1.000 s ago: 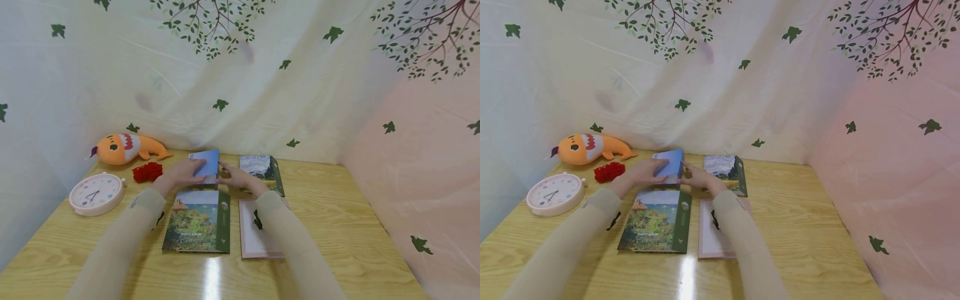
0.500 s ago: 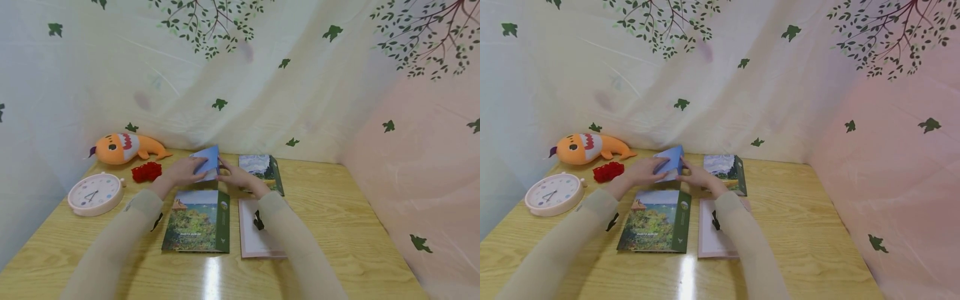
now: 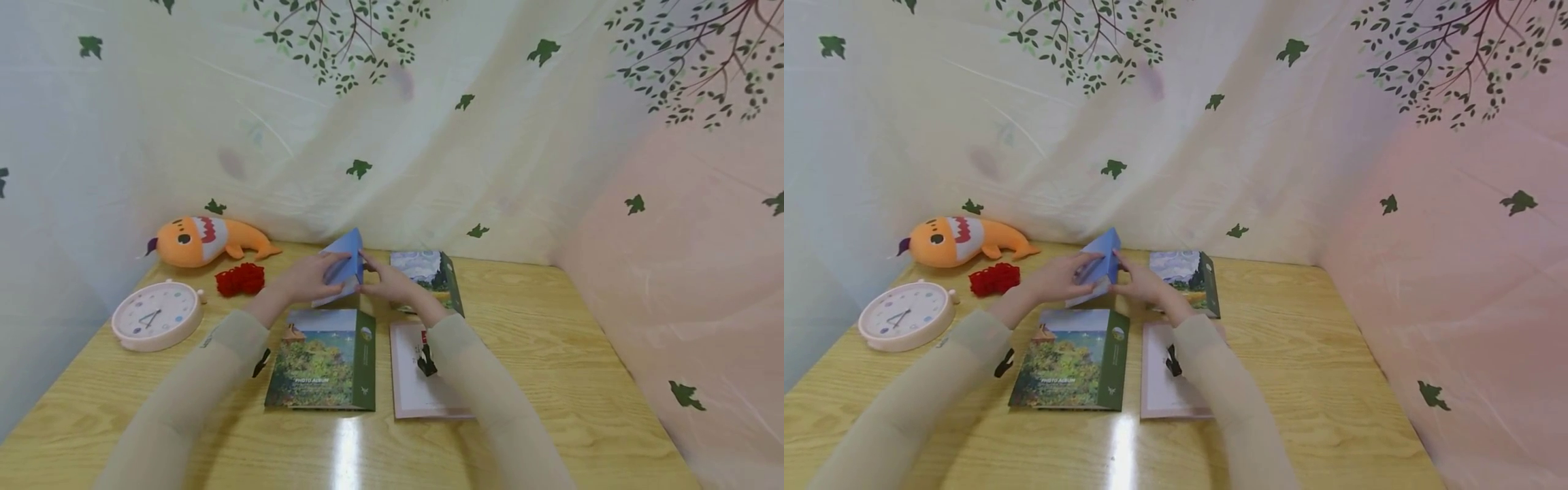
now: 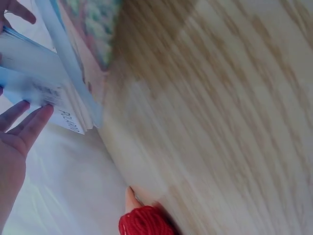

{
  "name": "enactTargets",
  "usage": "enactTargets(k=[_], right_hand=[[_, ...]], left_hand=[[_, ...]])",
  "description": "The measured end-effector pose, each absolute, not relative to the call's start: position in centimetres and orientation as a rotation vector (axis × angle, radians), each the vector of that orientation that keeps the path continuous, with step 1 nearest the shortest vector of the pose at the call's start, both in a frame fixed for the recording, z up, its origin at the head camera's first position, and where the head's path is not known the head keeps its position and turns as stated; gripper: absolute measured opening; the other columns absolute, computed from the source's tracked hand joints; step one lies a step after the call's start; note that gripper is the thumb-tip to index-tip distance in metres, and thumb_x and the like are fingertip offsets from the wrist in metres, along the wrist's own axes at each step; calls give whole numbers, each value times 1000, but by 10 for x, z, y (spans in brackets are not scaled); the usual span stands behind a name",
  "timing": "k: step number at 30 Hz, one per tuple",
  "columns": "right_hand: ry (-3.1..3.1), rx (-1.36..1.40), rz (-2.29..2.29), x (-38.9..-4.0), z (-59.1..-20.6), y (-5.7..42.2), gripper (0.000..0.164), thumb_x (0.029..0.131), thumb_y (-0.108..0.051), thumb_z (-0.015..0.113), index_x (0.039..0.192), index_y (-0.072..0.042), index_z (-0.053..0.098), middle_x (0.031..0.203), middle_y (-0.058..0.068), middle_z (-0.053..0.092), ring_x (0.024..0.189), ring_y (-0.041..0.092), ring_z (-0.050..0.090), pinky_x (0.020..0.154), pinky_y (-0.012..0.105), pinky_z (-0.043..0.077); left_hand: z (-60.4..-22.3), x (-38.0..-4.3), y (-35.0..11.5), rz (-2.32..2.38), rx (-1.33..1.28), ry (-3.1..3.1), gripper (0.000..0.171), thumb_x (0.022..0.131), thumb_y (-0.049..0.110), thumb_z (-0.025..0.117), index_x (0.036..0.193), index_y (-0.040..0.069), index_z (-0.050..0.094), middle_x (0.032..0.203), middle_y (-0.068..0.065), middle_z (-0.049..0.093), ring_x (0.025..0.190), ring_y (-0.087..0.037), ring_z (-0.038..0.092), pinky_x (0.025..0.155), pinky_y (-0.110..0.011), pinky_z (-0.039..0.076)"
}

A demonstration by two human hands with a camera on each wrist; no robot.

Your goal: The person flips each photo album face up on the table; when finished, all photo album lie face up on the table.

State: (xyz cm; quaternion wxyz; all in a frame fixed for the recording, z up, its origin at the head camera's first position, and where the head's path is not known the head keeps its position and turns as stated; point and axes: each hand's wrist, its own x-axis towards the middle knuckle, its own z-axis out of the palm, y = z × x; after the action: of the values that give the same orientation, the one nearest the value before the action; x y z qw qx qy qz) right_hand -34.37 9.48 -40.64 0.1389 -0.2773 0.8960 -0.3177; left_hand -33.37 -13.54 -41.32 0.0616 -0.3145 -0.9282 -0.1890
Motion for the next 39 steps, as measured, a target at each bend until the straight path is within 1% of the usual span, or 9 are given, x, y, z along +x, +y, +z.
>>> enactTargets(k=[3,5,9,12,17,21,28,35,39], right_hand=[[2603,-808,-931,-343,-406,96,83,90,-40,62,153,-25,10,149,11,36,135,27,37,108,45,35],[2616,-828,-946,-343,-405,96,82,90,-39,63,153,-22,13,148,12,38,134,29,38,107,45,36],[2644,-863,-983,-344,-402,95,80,89,-37,64,152,-17,19,146,13,40,133,32,40,106,46,37],[2660,-888,-1004,-344,-399,94,79,89,-33,66,151,-12,22,145,14,42,132,33,40,106,45,38],[2711,-945,-1002,-343,-395,93,77,87,-27,68,148,-4,27,144,16,43,132,31,41,107,42,36],[2752,-957,-1013,-343,-393,93,73,88,-27,68,147,-4,31,144,15,43,132,29,41,108,41,36],[2744,-926,-1075,-341,-394,94,71,89,-28,66,147,-8,31,147,12,40,133,28,40,101,45,44],[2688,-953,-1136,-339,-395,94,70,89,-24,66,148,-7,30,149,12,35,130,34,43,96,48,47],[2633,-964,-1180,-339,-397,93,71,89,-19,66,148,-6,28,150,13,33,126,35,47,94,44,49]], left_hand=[[-411,-333,-133,-630,-976,-2779,70,85,36,64,146,13,36,139,-21,46,104,-34,59,86,-50,50],[-409,-333,-131,-685,-980,-2766,71,85,34,64,146,13,35,139,-21,45,97,-32,60,81,-47,52],[-405,-334,-128,-855,-990,-2727,71,85,26,66,147,12,34,138,-22,44,99,-34,60,76,-43,55],[-403,-335,-126,-972,-991,-2698,70,85,21,67,146,11,34,139,-21,44,111,-37,56,80,-43,55],[-402,-334,-125,-1227,-965,-2645,68,85,11,66,146,10,35,138,-19,43,114,-37,54,82,-45,55],[-401,-334,-123,-1357,-940,-2591,66,84,5,66,144,9,38,139,-19,42,115,-38,53,82,-44,55],[-404,-332,-122,-1455,-889,-2550,63,85,6,67,142,10,40,142,-14,41,114,-36,55,84,-41,55],[-415,-331,-126,-1533,-823,-2575,55,87,8,66,137,8,43,142,-16,40,112,-37,56,84,-41,55],[-417,-330,-127,-1558,-799,-2578,55,87,9,68,136,8,44,140,-17,42,111,-38,56,84,-43,54]])
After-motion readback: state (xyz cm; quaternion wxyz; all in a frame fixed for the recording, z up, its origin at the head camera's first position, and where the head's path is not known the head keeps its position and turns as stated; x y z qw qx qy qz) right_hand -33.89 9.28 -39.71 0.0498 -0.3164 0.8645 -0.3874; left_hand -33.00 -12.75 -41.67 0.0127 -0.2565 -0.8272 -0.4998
